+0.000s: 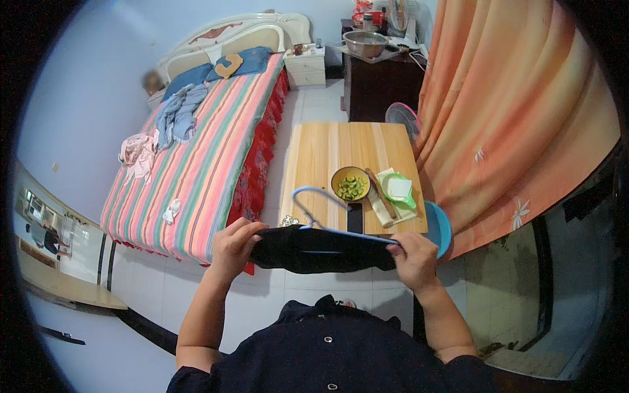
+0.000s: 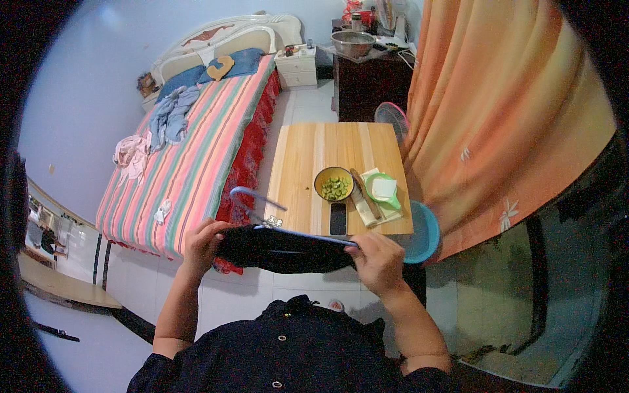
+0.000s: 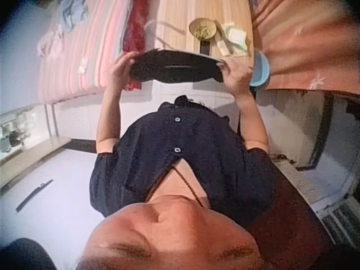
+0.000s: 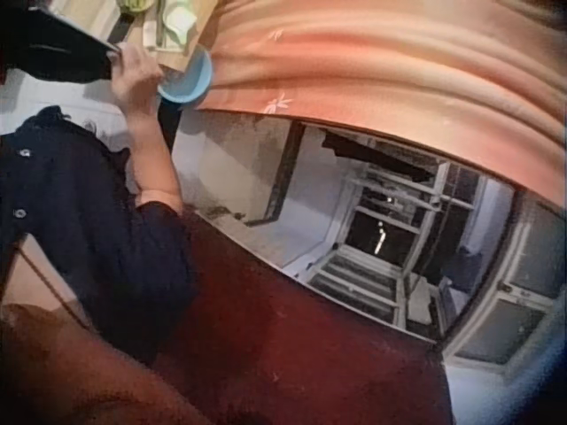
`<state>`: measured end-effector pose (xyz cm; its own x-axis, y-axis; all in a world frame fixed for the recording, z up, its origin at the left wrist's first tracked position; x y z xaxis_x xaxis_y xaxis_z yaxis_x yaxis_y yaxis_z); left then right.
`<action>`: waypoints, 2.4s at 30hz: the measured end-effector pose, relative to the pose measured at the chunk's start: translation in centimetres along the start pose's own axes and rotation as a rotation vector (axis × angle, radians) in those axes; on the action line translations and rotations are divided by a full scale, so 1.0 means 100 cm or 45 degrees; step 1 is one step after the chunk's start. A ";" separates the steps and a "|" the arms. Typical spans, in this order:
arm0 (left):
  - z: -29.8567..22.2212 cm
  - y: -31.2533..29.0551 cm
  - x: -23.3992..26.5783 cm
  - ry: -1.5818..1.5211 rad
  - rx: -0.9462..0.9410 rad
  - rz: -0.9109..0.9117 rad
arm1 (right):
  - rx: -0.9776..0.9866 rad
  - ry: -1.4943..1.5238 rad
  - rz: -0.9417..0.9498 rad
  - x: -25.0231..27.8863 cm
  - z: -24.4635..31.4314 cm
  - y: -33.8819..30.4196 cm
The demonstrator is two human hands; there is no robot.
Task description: The person picks up clothes from a bed and a table, places them on hangers, and hangs them on a clothes rack on a balcony. The person handles a black garment, a light purple garment, and a black sock, using plastic hangers to organize them.
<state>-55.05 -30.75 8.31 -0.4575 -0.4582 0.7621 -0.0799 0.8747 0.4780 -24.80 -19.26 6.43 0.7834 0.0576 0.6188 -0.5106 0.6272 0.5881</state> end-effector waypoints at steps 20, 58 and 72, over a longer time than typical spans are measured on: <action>0.016 0.143 0.005 -0.066 -0.557 0.118 | -0.413 -0.224 -0.580 0.077 0.035 0.046; -0.436 0.201 -0.183 -1.500 -1.060 1.332 | -0.379 -1.293 -1.397 0.452 0.041 -0.204; -0.559 0.250 -0.304 -1.641 -0.792 1.753 | -0.553 -1.391 -1.469 0.558 -0.081 -0.252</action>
<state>6.40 -3.79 21.51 -0.2081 0.9718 0.1111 0.9578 0.1794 0.2246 34.69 -25.52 21.94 -0.0456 -0.9881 0.1472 0.4078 0.1161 0.9057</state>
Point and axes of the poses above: each hand's wrist, its own y-axis towards the middle knuckle, its own x-axis out of the back of the hand, z = x × y, the point moved 3 cm from there along y, towards the middle knuckle, and after that the axes turned 6 degrees about y, right-handed, at the moved point
